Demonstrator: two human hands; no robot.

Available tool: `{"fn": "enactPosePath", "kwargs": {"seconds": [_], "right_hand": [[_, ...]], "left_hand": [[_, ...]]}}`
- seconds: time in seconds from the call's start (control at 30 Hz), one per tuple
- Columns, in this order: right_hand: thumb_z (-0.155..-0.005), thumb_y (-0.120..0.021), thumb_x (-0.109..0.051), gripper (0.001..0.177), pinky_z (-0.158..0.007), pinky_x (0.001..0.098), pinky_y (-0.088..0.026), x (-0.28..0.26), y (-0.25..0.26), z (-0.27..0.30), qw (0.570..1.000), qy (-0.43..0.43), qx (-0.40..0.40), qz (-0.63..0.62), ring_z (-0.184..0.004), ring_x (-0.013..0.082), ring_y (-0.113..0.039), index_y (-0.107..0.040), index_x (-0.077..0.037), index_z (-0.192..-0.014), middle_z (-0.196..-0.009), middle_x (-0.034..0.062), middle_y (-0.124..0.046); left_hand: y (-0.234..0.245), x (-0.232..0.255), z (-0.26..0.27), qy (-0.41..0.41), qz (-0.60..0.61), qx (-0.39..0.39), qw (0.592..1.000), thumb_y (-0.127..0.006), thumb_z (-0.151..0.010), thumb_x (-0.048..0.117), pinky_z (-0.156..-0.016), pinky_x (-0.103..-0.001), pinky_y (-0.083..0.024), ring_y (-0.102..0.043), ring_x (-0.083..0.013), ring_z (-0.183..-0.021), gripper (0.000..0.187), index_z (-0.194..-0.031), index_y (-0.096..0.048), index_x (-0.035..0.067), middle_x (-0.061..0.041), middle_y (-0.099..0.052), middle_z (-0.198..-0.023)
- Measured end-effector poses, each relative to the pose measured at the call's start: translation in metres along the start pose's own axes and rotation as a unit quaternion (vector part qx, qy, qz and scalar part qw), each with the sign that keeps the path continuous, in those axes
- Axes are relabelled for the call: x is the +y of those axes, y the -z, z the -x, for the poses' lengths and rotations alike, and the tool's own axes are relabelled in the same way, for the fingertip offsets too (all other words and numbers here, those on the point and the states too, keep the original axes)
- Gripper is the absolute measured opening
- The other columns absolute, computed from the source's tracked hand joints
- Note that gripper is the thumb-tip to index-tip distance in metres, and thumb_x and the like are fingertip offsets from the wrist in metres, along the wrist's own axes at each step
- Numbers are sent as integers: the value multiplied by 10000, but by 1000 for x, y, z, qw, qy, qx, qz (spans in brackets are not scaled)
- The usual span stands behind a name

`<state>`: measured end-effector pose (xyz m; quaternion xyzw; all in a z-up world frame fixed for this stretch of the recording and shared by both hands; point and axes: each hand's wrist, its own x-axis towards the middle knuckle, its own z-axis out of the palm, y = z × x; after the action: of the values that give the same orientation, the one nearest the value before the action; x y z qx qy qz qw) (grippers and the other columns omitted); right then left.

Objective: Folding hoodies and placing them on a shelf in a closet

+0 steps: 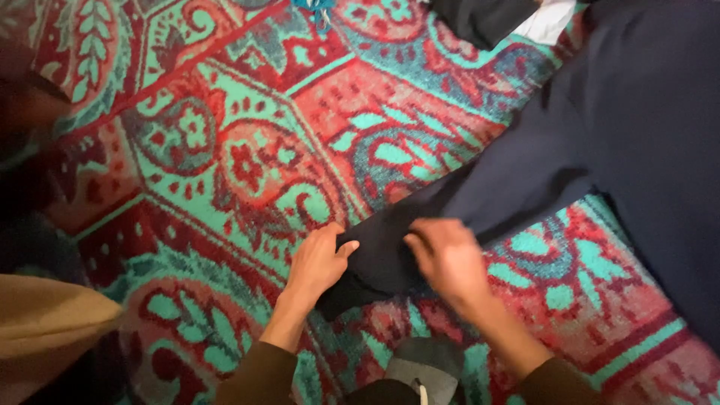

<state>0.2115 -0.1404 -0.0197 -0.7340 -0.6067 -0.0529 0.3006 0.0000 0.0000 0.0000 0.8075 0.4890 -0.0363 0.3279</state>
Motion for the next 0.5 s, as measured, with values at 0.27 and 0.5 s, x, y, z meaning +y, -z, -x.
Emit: {"fn": "enactPosePath", "kwargs": {"seconds": [0.27, 0.5], "right_hand": [[-727, -582, -914, 1316, -1276, 569, 31, 16, 11, -5, 945, -232, -215, 85, -1603, 362, -39, -180, -61, -1645, -1729, 185, -105], [-728, -483, -989, 1295, -1266, 598, 27, 26, -4, 7, 946, -199, -211, 144, -1605, 356, -21, -203, -123, -1648, -1729, 165, -108]], "left_hand": [[6, -18, 1, -52, -253, 9, 966, -431, -1062, 461, -835, -560, -564, -746, -443, -885, 366, -1135, -542, 121, -154, -721, -842], [-53, 29, -12, -462, -53, 226, 856, -498, -1065, 241, -1042, -525, -466, -576, -464, -1253, 354, -1273, -650, -1, -237, -640, -1301]]}}
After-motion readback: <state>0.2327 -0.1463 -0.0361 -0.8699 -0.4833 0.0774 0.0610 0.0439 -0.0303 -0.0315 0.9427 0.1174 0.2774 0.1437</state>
